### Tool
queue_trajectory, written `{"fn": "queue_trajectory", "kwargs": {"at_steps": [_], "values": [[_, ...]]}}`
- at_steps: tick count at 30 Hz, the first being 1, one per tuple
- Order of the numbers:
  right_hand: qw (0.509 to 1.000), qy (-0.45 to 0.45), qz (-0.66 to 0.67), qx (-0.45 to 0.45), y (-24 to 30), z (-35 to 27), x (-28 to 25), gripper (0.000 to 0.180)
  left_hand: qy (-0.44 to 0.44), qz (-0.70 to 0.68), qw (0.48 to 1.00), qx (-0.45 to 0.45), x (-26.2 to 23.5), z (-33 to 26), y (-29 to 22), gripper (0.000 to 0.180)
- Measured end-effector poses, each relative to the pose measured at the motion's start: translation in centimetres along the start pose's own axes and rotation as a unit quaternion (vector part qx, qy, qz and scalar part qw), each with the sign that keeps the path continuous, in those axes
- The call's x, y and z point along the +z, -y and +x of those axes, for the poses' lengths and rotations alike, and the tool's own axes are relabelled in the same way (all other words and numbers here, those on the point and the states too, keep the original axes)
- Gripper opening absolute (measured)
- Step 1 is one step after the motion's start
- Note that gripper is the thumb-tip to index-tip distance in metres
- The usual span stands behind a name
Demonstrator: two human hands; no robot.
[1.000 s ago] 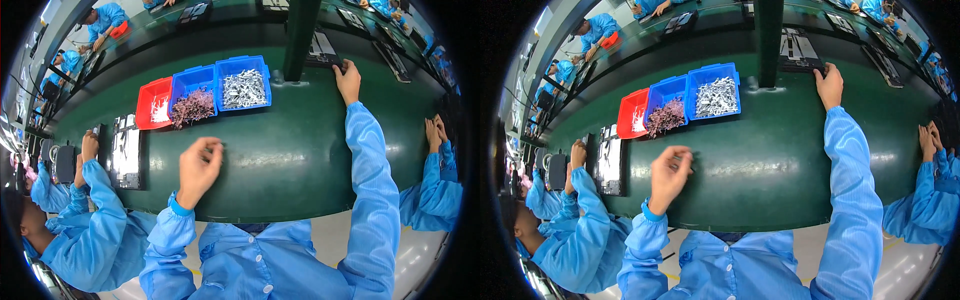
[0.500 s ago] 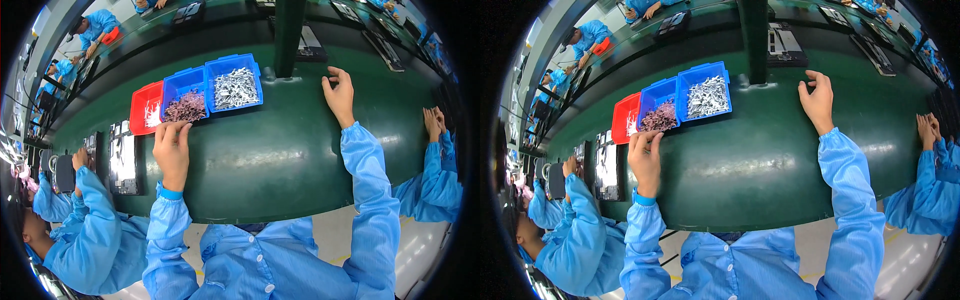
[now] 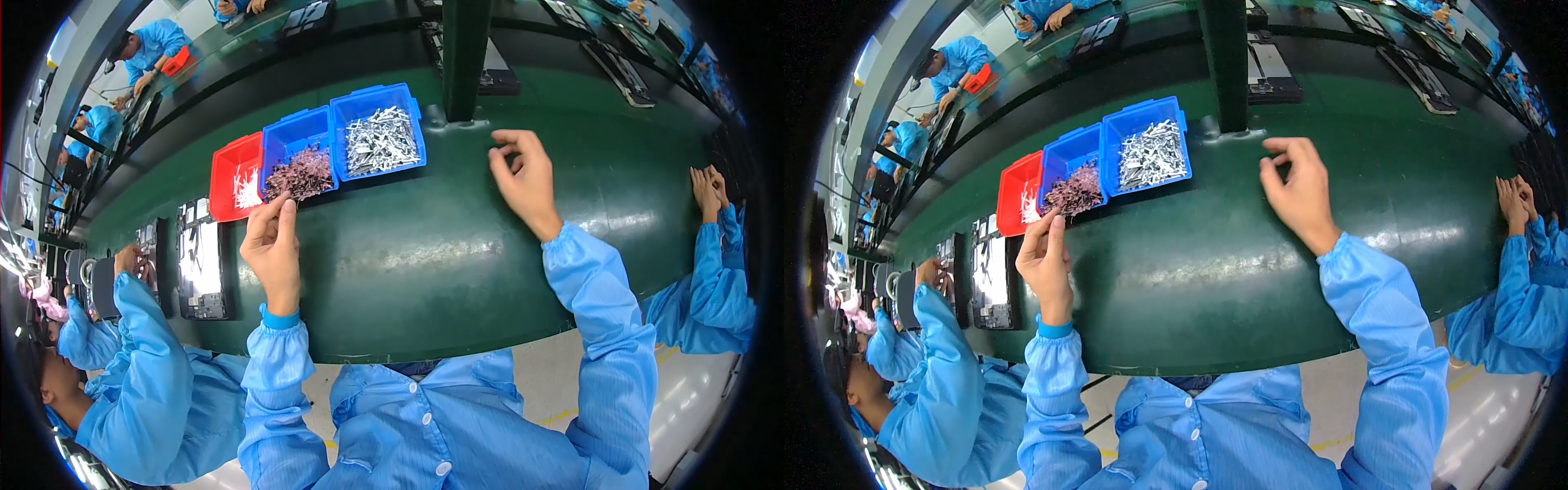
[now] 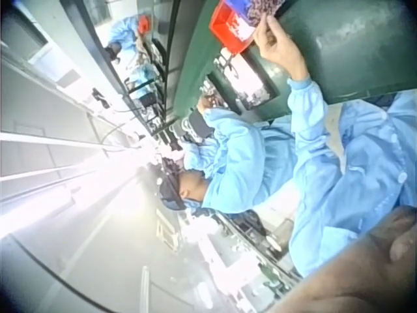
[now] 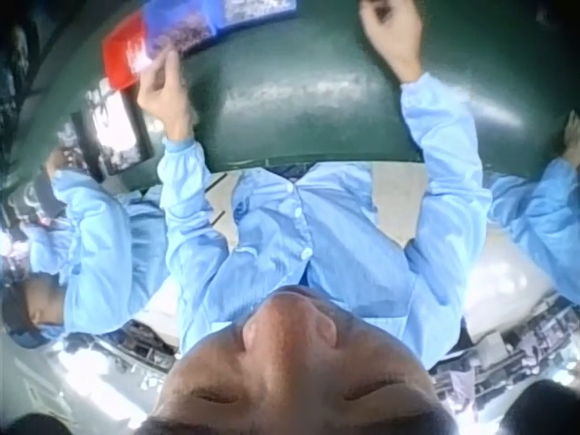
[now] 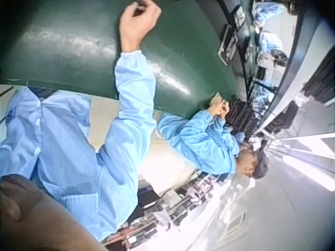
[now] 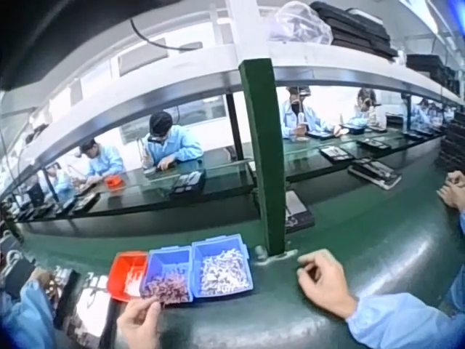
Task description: The person assembles a tablet device by installing a ribbon cable and a circuit board into a tablet chassis, then securing the components with screws using a manual screwdriver and a precision pick.
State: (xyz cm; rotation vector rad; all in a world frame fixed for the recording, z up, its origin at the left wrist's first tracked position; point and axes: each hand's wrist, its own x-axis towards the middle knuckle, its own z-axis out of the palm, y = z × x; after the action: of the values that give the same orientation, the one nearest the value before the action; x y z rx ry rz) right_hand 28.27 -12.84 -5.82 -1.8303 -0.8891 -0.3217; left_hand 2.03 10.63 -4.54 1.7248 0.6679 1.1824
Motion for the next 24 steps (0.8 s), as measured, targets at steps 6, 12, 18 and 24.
{"fn": "queue_trajectory", "kwargs": {"at_steps": [6, 12, 18, 24], "values": [[0.974, 0.154, 0.163, -0.022, 7.4, -4.3, 1.9, 0.020, 0.064, -0.128, 0.983, -0.116, 1.0, -4.1, -2.9, 0.014], [0.902, 0.268, 0.337, 0.027, 10.7, -6.6, 2.2, 0.024, 0.216, -0.230, 0.935, -0.165, 2.5, -7.7, -4.4, 0.016], [0.906, 0.264, 0.329, 0.040, 10.3, -6.7, 2.0, 0.009, 0.240, -0.176, 0.945, -0.133, 2.7, -7.9, -4.2, 0.017], [0.918, 0.270, 0.290, -0.010, 10.2, -6.7, 1.7, 0.009, 0.244, -0.149, 0.951, -0.119, 2.9, -7.9, -4.3, 0.020]]}}
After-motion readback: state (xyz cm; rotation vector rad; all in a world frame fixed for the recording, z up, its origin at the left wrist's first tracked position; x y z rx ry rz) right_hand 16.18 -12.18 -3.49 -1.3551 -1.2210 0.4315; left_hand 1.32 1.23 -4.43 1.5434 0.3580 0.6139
